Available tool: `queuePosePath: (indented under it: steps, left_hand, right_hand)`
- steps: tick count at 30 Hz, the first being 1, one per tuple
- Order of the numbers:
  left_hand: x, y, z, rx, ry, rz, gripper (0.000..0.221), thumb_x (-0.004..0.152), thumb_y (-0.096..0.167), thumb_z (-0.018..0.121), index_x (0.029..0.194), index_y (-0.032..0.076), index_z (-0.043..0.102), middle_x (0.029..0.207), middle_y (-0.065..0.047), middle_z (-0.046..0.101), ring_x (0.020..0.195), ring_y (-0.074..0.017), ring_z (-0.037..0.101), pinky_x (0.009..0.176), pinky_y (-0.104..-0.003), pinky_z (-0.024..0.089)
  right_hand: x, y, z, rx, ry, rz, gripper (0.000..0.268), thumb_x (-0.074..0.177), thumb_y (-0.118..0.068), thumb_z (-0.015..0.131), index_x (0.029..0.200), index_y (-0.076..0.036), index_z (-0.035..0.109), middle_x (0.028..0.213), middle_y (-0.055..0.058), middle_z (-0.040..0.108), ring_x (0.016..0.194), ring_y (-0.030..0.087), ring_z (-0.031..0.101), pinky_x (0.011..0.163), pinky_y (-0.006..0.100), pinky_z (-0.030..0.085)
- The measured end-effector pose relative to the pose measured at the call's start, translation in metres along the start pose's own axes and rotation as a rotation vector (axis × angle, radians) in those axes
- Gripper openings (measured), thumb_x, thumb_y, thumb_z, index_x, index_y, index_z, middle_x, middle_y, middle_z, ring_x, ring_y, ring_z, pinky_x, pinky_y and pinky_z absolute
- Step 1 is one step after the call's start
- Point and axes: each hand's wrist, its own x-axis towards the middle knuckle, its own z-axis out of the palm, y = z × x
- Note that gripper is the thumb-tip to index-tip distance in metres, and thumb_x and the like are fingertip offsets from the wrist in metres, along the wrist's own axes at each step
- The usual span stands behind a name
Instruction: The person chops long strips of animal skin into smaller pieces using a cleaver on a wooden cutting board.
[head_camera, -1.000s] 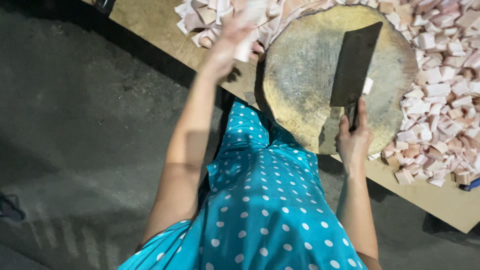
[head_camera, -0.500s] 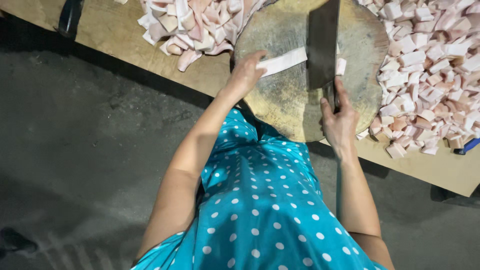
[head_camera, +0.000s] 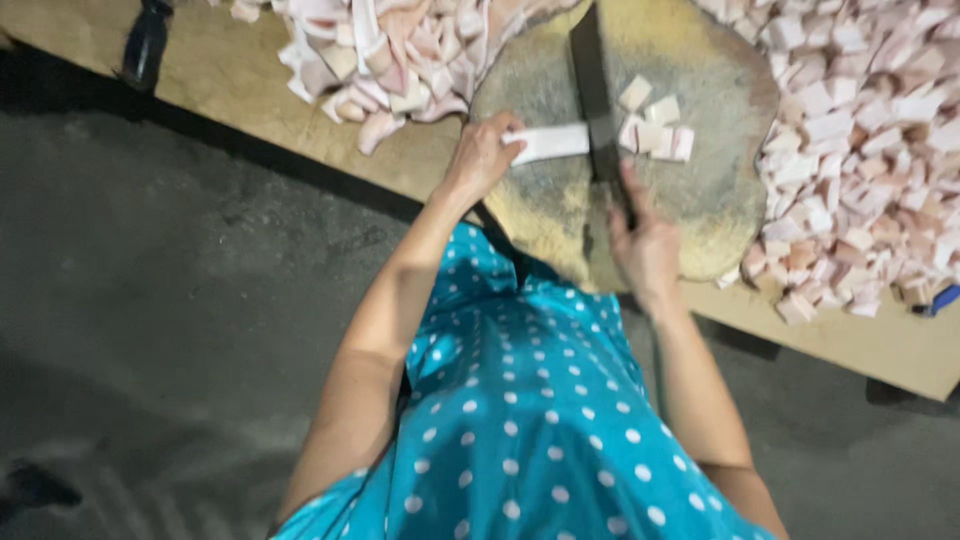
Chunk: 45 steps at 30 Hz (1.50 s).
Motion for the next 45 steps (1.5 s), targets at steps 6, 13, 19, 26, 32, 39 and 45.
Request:
queuePosePath:
  steps: [6,13,19,26,32,39,45]
  left_hand:
    - [-0.013,0.009,0.009,-0.048,-0.012,-0.028,0.020,0.086,0.012,0.075,0.103,0.002,0.069,0.089,-0.024,0.072,0.087,-0.0399,0.072,0.075,-0.046,0.055]
    - [-0.009,0.014,0.021,-0.051,-0.001,-0.058,0.022,0.086,0.013,0.075,0.102,0.000,0.068,0.092,-0.023,0.074,0.089,-0.0403,0.073,0.076,-0.045,0.056]
    - [-0.013,0.007,0.020,-0.020,-0.006,-0.049,0.019,0.087,0.013,0.075,0.099,0.001,0.068,0.092,-0.023,0.074,0.089,-0.0408,0.073,0.078,-0.045,0.056]
    - [-0.011,0.009,0.041,-0.052,0.029,0.031,0.017,0.086,0.009,0.076,0.098,0.001,0.067,0.087,-0.022,0.072,0.083,-0.0390,0.072,0.072,-0.044,0.055]
    - [-0.012,0.011,0.042,-0.054,0.030,-0.048,0.019,0.084,0.010,0.076,0.098,0.001,0.065,0.084,-0.022,0.072,0.082,-0.0395,0.072,0.073,-0.046,0.055]
    - [-0.014,0.002,0.053,-0.061,0.082,0.046,0.018,0.086,0.008,0.076,0.099,0.000,0.067,0.091,-0.025,0.071,0.085,-0.0410,0.072,0.073,-0.045,0.056]
    - [-0.015,0.008,0.050,-0.270,0.060,-0.161,0.017,0.093,0.009,0.067,0.107,-0.001,0.069,0.097,-0.021,0.064,0.064,-0.0281,0.074,0.058,-0.038,0.059]
  right_hand:
    - [-0.003,-0.019,-0.054,0.237,-0.023,0.391,0.056,0.103,-0.010,0.069,0.156,-0.015,0.052,0.104,0.009,0.076,0.067,0.009,0.058,0.059,0.029,0.050]
    - [-0.007,-0.016,-0.011,0.192,0.134,0.069,0.055,0.111,-0.008,0.067,0.160,-0.017,0.046,0.125,0.019,0.073,0.088,0.017,0.068,0.075,0.032,0.057]
    - [-0.013,-0.012,-0.022,0.103,-0.139,0.271,0.060,0.098,-0.010,0.069,0.155,-0.017,0.052,0.110,0.021,0.075,0.073,0.020,0.070,0.069,0.035,0.057]
    - [-0.003,-0.042,-0.071,0.215,0.158,0.328,0.058,0.103,-0.007,0.072,0.155,-0.016,0.047,0.088,0.012,0.074,0.068,0.019,0.067,0.067,0.035,0.055]
    - [-0.011,-0.027,0.001,0.015,-0.011,-0.019,0.059,0.101,-0.008,0.069,0.156,-0.017,0.048,0.123,0.024,0.073,0.098,0.034,0.073,0.082,0.037,0.059]
    - [-0.017,-0.024,-0.036,0.011,-0.202,0.432,0.060,0.100,-0.013,0.072,0.156,-0.020,0.053,0.077,0.022,0.070,0.057,0.024,0.062,0.061,0.038,0.054]
    - [-0.017,-0.044,-0.058,0.193,0.174,0.110,0.057,0.110,-0.005,0.071,0.161,-0.015,0.046,0.090,0.010,0.074,0.073,0.017,0.069,0.068,0.033,0.055]
